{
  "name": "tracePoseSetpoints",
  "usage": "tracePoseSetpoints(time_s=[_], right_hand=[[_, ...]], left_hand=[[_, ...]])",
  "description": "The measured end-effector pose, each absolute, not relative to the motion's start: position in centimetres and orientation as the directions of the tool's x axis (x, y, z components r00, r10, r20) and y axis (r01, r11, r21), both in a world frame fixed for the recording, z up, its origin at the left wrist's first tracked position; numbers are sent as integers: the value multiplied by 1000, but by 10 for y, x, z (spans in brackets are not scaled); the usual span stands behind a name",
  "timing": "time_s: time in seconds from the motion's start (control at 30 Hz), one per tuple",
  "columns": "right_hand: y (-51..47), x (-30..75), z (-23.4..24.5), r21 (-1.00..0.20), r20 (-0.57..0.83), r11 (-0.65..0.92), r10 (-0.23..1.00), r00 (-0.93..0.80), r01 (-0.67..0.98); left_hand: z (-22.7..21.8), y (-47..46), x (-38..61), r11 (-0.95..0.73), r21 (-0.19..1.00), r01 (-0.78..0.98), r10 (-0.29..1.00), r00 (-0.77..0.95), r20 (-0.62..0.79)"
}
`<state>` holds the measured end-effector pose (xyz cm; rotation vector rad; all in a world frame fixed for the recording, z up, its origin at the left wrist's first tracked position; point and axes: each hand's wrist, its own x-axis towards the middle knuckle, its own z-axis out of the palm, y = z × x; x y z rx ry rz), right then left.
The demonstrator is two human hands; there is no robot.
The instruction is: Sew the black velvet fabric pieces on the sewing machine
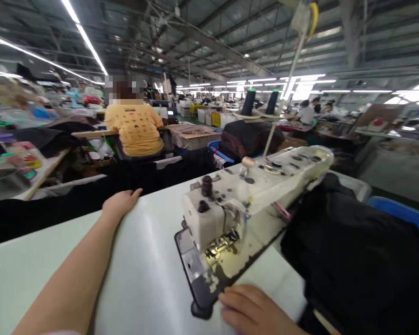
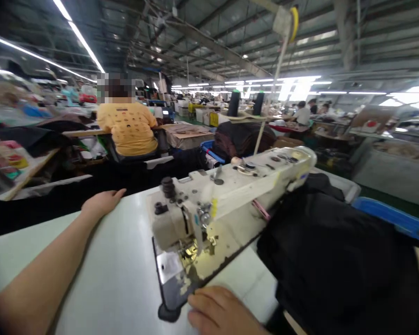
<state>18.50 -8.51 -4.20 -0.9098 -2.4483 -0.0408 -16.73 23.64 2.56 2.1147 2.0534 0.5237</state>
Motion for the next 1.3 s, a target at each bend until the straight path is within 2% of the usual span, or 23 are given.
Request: tracePoseSetpoints(time_s=[0.03,0.1,0.17,0.23,0.33,0.4,0.5,0.6,0.73,0.8,0.9,1.0,1.1,1.2,1.23,1.3], right_hand=[[-88,187,-28,-165,453,763,621,-639,625],[-98,202,4,-232,364,729,679,-637,644],[-109,230,32,-264,374,612,777,-506,745],[-121,269,50,-228,435,432,847,-306,872],[-133,330,54,-146,387,95,921,-32,985],[-135,358,47,-207,292,6,955,56,978],[-134,373,34,-409,196,-20,974,109,912],[-132,376,29,-540,199,-18,969,148,842],[-129,398,35,-772,164,-41,951,261,634],[-128,414,40,-867,167,-29,924,344,497],[-131,425,48,-941,190,33,876,444,336],[-142,411,62,-957,212,102,885,415,271],[-163,375,80,-952,210,168,967,145,257],[-185,342,96,-967,116,162,967,-225,198],[-190,335,99,-978,79,130,955,-287,164],[-199,327,102,-997,19,37,969,-247,68]], left_hand=[[26,223,-164,-35,328,944,988,-16,151],[24,198,-159,-29,326,945,966,-58,252],[19,173,-157,-84,353,932,909,-74,411],[15,146,-155,-168,379,910,853,-58,519],[12,106,-149,-231,390,891,850,-10,527],[11,80,-140,-256,389,885,852,16,523],[11,48,-123,-281,386,878,848,39,528],[10,21,-108,-265,397,879,846,15,533],[11,-13,-91,-277,426,861,819,-20,574],[12,-31,-80,-373,398,838,781,51,622],[11,-60,-52,-599,316,736,679,257,688],[12,-91,-8,-766,293,572,585,431,687],[25,-116,44,-783,387,487,610,480,631],[54,-124,86,-750,566,341,650,542,534],[64,-123,95,-707,652,275,664,576,477],[84,-120,103,-549,819,167,707,616,348]])
